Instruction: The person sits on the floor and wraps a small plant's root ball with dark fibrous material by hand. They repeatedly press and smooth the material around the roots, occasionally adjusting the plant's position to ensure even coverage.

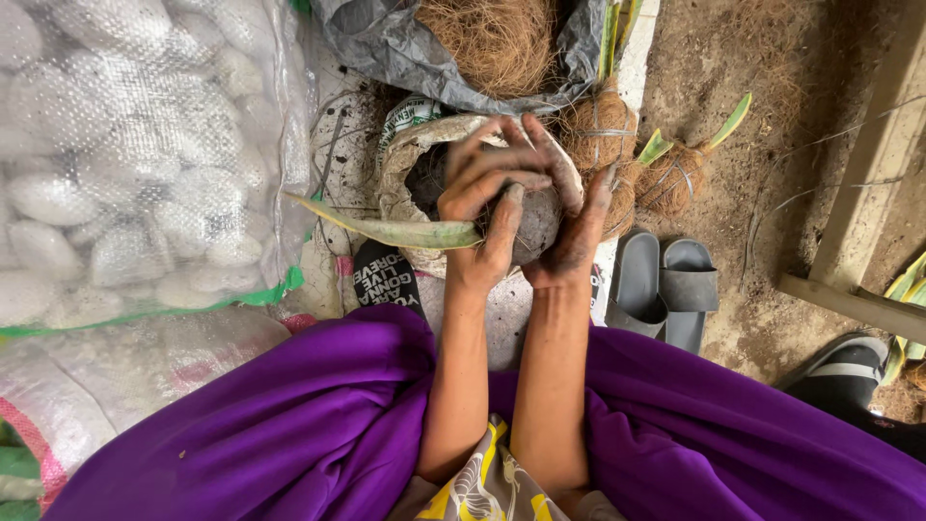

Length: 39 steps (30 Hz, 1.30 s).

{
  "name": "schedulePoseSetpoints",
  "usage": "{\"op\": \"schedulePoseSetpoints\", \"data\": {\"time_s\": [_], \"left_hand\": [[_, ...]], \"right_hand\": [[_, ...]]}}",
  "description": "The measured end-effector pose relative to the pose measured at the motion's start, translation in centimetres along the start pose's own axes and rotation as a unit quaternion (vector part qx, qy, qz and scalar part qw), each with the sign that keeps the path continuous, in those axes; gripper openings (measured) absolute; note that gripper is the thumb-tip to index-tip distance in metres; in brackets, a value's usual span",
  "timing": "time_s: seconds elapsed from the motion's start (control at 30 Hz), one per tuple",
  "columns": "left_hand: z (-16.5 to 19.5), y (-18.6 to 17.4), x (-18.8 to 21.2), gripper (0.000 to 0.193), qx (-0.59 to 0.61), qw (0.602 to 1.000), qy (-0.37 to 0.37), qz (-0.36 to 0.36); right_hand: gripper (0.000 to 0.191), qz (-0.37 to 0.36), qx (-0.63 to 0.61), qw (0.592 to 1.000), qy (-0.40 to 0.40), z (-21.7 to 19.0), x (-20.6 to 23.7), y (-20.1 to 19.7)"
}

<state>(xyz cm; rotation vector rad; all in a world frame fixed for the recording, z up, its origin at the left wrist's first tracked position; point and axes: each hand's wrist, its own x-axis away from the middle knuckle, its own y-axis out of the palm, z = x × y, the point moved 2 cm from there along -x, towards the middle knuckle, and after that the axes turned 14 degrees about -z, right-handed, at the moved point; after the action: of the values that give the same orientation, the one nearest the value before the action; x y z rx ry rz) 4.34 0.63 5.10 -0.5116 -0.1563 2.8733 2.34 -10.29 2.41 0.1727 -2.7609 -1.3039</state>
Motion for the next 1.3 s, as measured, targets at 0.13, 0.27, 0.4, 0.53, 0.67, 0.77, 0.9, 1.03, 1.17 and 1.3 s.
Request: {"op": "schedulePoseSetpoints", "data": {"time_s": [0.13,0.27,0.4,0.53,0.67,0.77,0.9,1.03,1.17,1.3], "left_hand": [[0.1,0.0,0.3,0.051,-0.071,0.996,-0.044,0.035],[-0.7,0.2,0.6,0.052,-0.065,0.994,-0.068,0.063],[-2.8,0.7,1.1,0.054,0.299,0.934,-0.163,0.108],[-3.9,0.9,2.2,0.039,0.516,0.835,-0.161,0.105],[-4.2,0.9,2.7,0.027,0.487,0.855,-0.135,0.12],[-3.8,1.0,2.4,0.026,0.485,0.857,-0.126,0.122],[-2.5,0.7,1.6,0.026,0.428,0.895,-0.097,0.081],[-1.2,1.0,0.5,0.032,0.316,0.946,-0.065,0.021],[-0.9,0.9,-0.3,0.036,0.17,0.982,-0.057,0.057],[-1.1,0.1,-0.8,0.041,0.057,0.988,-0.047,0.133]], "right_hand": [[0.065,0.054,0.067,0.996,0.003,1.2,0.6,-1.3],[0.046,0.004,0.088,0.995,-0.055,1.3,0.6,-1.4],[0.05,0.103,0.283,0.95,-0.08,1.4,-0.1,-0.3],[0.076,0.1,0.381,0.906,-0.153,1.6,-0.6,1.7],[0.084,0.125,0.349,0.915,-0.16,2.1,-0.6,2.6],[0.082,0.097,0.335,0.924,-0.155,1.7,-0.8,2.5],[0.086,0.007,0.132,0.987,-0.088,0.4,-1.2,1.9],[0.079,0.015,0.084,0.994,-0.073,-0.8,-0.8,1.8],[0.072,0.007,0.109,0.991,-0.074,-0.3,-1.3,1.1],[0.042,0.077,0.145,0.986,-0.035,0.7,-1.5,0.0]]}}
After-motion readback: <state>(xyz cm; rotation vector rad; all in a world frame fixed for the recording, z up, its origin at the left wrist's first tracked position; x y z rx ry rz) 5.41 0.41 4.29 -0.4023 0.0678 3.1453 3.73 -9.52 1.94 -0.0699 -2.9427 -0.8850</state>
